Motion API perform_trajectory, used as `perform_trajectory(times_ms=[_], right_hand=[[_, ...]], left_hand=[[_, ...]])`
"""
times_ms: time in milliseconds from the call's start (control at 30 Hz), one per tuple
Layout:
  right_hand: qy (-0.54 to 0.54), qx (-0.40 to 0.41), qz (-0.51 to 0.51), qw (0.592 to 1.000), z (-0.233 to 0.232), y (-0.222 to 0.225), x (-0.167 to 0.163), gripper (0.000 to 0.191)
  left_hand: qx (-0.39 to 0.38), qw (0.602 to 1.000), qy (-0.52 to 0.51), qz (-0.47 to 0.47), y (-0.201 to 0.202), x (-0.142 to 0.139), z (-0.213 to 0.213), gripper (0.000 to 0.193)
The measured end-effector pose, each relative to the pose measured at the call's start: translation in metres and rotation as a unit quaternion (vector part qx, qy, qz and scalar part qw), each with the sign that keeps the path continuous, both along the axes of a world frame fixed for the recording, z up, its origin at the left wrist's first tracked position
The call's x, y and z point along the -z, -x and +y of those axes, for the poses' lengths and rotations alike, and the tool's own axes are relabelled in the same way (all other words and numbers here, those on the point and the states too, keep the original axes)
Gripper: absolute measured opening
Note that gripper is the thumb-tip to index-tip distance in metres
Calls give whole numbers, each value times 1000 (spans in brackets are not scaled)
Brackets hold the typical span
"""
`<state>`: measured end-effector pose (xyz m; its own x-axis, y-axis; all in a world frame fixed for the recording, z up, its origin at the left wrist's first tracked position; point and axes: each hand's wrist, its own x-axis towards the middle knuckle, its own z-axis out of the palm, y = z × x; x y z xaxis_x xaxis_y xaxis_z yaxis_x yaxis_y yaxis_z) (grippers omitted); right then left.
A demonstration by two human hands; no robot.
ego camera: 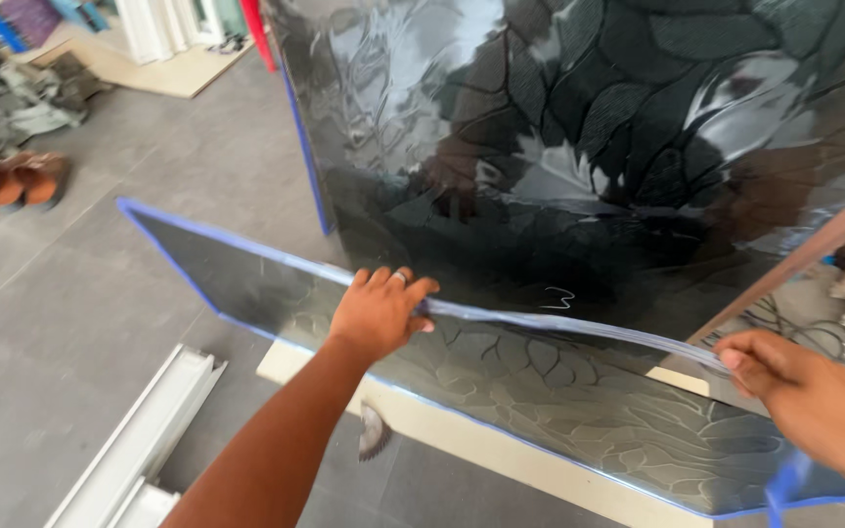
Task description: The person applies a blue protective edge tape to the edges of a large glass panel. They smooth the tape along the edges and use a utility knife to trim the excess tape at the corners.
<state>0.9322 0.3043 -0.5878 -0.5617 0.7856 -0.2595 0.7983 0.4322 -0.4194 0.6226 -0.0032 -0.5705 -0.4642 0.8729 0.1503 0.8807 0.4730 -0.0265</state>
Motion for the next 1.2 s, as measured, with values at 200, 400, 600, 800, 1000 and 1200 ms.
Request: perform_trajectory(times_ms=[200,400,600,800,1000,1200], right_hand=[[-158,-129,41,978,-7,-15,19,35],[-235,-231,88,940,18,-10,68,43],[-209,-310,83,924,20,2,96,50],[-222,-211,7,952,2,13,95,29],[-263,-206,10,943,-36,20,70,30],[-275,-181,-62,942,-107,64,20,34]], left_hand=[[-7,997,47,-62,-18,4,27,69],[-12,996,70,-59,-23,31,22,49],[20,999,16,-32,-15,50,12,35],[34,998,42,-40,-7,41,19,33],[40,998,33,-40,-1,11,-3,36],[37,999,2,-17,30,-17,-43,38]])
